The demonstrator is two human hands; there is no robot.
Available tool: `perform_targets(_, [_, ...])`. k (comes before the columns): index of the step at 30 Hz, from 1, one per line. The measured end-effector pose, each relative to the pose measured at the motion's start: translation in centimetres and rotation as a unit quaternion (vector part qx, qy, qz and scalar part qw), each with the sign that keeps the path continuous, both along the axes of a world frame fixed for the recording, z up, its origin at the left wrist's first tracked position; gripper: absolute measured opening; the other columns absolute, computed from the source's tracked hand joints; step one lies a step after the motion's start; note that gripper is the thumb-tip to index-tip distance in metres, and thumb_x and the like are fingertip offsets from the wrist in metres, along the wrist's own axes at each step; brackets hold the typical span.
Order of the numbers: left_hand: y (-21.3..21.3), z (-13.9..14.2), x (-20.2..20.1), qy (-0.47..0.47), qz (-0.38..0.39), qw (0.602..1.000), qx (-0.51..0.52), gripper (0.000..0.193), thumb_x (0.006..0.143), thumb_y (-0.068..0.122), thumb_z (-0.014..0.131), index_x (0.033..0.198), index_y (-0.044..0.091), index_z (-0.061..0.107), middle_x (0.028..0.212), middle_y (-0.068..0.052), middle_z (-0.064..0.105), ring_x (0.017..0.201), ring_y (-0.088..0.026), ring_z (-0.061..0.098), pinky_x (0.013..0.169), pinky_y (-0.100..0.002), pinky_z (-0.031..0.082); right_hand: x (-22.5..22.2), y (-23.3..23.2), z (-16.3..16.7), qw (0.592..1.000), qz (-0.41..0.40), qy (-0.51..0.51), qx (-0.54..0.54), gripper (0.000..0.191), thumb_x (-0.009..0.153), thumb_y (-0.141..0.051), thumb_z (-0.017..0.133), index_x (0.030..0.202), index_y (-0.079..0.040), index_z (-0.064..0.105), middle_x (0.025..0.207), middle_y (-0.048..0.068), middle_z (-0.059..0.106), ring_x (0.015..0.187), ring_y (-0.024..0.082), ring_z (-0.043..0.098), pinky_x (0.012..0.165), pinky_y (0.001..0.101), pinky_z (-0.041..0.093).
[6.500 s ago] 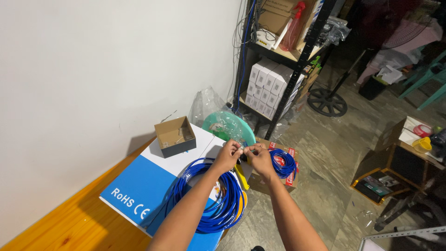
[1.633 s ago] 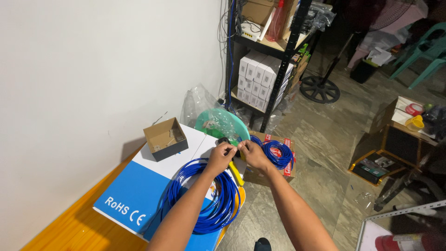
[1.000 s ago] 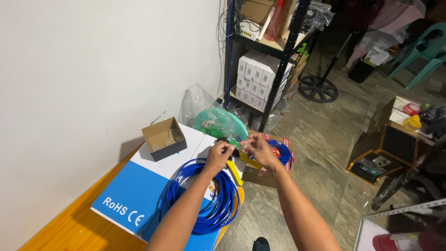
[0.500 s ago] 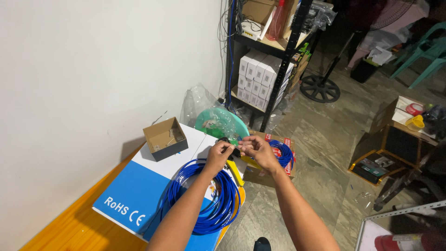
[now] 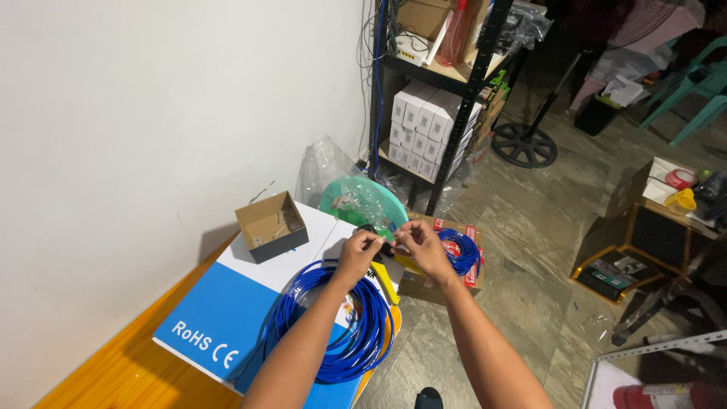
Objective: The person works at a bench with a coiled blue cable, using a yellow-handled stripping tool to cut and strip the insulation from the cable end, pulling off small pieces of removed insulation and setting them aside. They reposition the cable and repeat the stripping action on the cable end throughout the clip.
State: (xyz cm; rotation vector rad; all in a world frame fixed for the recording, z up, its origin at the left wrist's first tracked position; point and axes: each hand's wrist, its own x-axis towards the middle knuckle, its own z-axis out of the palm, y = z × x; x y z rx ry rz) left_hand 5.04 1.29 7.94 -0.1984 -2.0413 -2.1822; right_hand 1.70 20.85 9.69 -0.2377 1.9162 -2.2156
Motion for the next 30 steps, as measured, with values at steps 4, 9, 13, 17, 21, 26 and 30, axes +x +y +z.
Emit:
perform_targets(4, [0.0, -0.2, 0.0, 0.009, 0.006, 1.0, -0.002, 0.015, 0.095, 0.012, 0.071, 0.091, -0.002, 0.071, 0.084, -0.001, 0.064, 0.076, -0.006, 0.06, 0.067, -0.024, 0.049, 0.0, -0.6, 0.1, 0.999, -0.014, 0.029, 0.008, 0.027, 0.103, -0.017, 0.062, 0.121, 0.003, 0.059, 0.102, 0.009, 0.066, 0.089, 0.018, 0.067, 0.084, 0.0367, 0.064])
perform_targets(9, [0.0, -0.5, -0.1, 0.02, -0.001, 1.0, 0.018, 0.014, 0.094, 0.013, 0.07, 0.092, -0.001, 0.071, 0.086, 0.001, 0.064, 0.078, -0.005, 0.062, 0.07, -0.023, 0.05, 2.5, -1.2, 3.0, 0.911, -0.103, 0.272, 0.293, 0.02, 0.095, -0.011, 0.074, 0.112, -0.001, 0.074, 0.099, 0.016, 0.065, 0.088, 0.025, 0.069, 0.077, 0.0355, 0.057])
perform_targets(13, [0.0, -0.6, -0.1, 0.005, 0.001, 1.0, 0.013, 0.016, 0.096, 0.014, 0.071, 0.092, -0.002, 0.071, 0.084, 0.0, 0.065, 0.077, -0.005, 0.059, 0.069, -0.023, 0.049, 3.9, -1.6, 5.3, 0.894, -0.085, 0.339, 0.28, 0.024, 0.09, -0.007, 0.072, 0.114, -0.005, 0.07, 0.109, 0.011, 0.072, 0.091, 0.023, 0.073, 0.073, 0.0323, 0.058])
perform_targets(17, [-0.1, -0.5, 0.1, 0.003, 0.007, 1.0, 0.001, 0.016, 0.096, 0.014, 0.07, 0.093, -0.001, 0.071, 0.086, 0.0, 0.066, 0.079, -0.005, 0.061, 0.07, -0.023, 0.05, 4.3, -1.9, 6.0, 0.893, -0.079, 0.358, 0.262, 0.025, 0.091, -0.005, 0.072, 0.115, -0.005, 0.07, 0.11, 0.011, 0.074, 0.094, 0.024, 0.075, 0.077, 0.032, 0.06])
perform_targets(21, [-0.2, -0.3, 0.1, -0.011, 0.003, 1.0, 0.008, 0.015, 0.096, 0.014, 0.07, 0.094, -0.001, 0.071, 0.087, 0.0, 0.067, 0.078, -0.006, 0.061, 0.07, -0.024, 0.05, 4.1, -1.9, 5.5, 0.894, -0.08, 0.346, 0.272, 0.026, 0.089, -0.006, 0.073, 0.115, -0.004, 0.071, 0.109, 0.013, 0.073, 0.093, 0.024, 0.074, 0.074, 0.0326, 0.06])
perform_targets(26, [-0.2, -0.3, 0.2, 0.0, 0.001, 1.0, 0.012, 0.016, 0.096, 0.015, 0.07, 0.094, -0.001, 0.072, 0.086, 0.0, 0.065, 0.076, -0.004, 0.058, 0.067, -0.023, 0.048, 2.9, -2.0, 3.5, 0.96, -0.077, 0.146, 0.226, 0.034, 0.094, -0.011, 0.072, 0.128, -0.007, 0.07, 0.1, 0.014, 0.076, 0.088, 0.019, 0.072, 0.079, 0.0333, 0.058])
perform_targets(30, [-0.1, -0.2, 0.4, -0.048, -0.006, 0.998, 0.04, 0.015, 0.096, 0.015, 0.071, 0.096, 0.0, 0.073, 0.08, -0.001, 0.061, 0.066, -0.007, 0.054, 0.059, -0.024, 0.044, 1.4, -2.4, 1.5, 0.999, -0.03, -0.008, -0.036, 0.04, 0.095, -0.012, 0.068, 0.133, -0.004, 0.064, 0.115, 0.012, 0.072, 0.098, 0.019, 0.072, 0.092, 0.034, 0.061])
